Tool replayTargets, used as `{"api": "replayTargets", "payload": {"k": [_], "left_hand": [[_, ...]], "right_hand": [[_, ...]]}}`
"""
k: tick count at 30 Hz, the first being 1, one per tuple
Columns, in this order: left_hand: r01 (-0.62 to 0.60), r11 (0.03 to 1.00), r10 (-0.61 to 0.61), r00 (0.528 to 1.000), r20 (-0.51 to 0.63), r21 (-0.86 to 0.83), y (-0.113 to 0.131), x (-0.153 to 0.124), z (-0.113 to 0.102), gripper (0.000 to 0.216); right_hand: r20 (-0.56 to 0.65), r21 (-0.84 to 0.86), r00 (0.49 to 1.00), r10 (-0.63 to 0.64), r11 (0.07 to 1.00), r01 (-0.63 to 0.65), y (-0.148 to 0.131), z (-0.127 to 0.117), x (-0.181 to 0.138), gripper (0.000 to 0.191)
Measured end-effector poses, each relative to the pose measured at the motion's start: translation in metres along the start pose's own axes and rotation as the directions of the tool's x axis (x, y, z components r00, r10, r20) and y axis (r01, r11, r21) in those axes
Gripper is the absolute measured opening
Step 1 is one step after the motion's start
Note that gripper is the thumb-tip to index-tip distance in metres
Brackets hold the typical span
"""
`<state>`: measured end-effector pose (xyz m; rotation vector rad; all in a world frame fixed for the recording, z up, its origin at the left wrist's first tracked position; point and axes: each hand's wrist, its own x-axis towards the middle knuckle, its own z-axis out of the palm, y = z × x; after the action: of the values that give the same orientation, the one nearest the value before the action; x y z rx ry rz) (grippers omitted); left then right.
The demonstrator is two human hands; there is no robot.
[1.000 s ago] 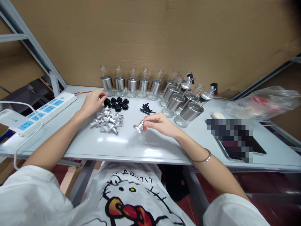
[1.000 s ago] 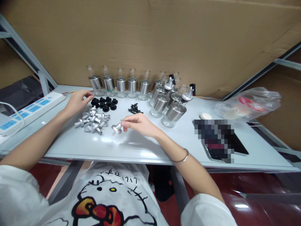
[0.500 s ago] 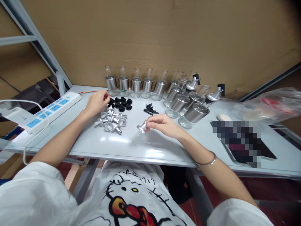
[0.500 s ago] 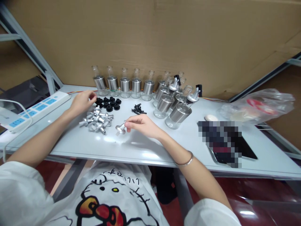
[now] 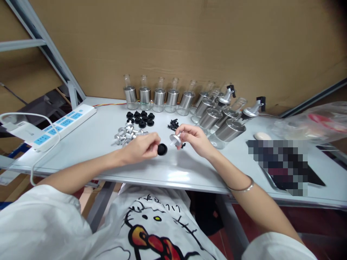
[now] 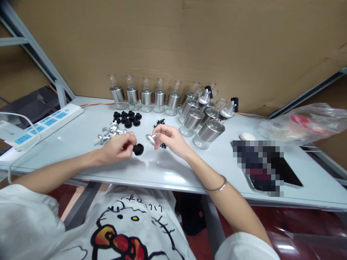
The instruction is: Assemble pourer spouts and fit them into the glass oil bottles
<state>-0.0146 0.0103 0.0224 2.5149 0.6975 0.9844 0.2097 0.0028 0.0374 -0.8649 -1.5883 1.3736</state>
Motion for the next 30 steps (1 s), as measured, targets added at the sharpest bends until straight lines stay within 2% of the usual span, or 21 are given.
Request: {"api": "replayTargets", "payload": {"k": [3,9,12,16,20,24,30], "left_hand": [[-0.053,0.994,0.058,0.997,0.051,-0.097,0.0082,-0.0069,0.0091,0.008],[0.144,0.933,-0.152,0.988,0.003,-0.330,0.0047,-0.0056,0.0044,0.008],[0.153,0.898,-0.190,0.981,-0.050,-0.412,0.0021,-0.0045,0.0025,0.008],[0.101,0.898,-0.162,0.981,-0.108,-0.428,0.0007,-0.0047,0.0041,0.009],[0.026,0.946,-0.079,0.985,-0.153,-0.322,0.0006,-0.0056,0.0059,0.010],[0.015,0.967,-0.055,0.987,-0.152,-0.254,0.0006,-0.0058,0.0058,0.010],[0.011,0.941,-0.060,0.989,-0.134,-0.339,0.0020,-0.0047,0.0058,0.012]], "right_hand": [[-0.002,0.049,1.000,-0.006,0.999,0.006,0.0012,-0.0008,0.0006,0.016],[0.038,0.095,0.998,-0.048,0.994,0.045,0.0057,-0.0006,-0.0003,0.009],[0.035,0.112,0.998,-0.052,0.993,0.048,0.0073,-0.0011,-0.0005,0.008],[0.062,0.112,0.998,-0.033,0.993,0.026,0.0058,0.0010,-0.0013,0.012],[0.093,0.117,0.995,-0.039,0.993,0.028,0.0044,0.0041,-0.0022,0.022],[0.114,0.098,0.992,-0.049,0.994,0.038,0.0053,0.0046,-0.0029,0.028],[0.077,0.084,0.995,-0.068,0.995,0.061,0.0077,0.0035,-0.0029,0.028]]}}
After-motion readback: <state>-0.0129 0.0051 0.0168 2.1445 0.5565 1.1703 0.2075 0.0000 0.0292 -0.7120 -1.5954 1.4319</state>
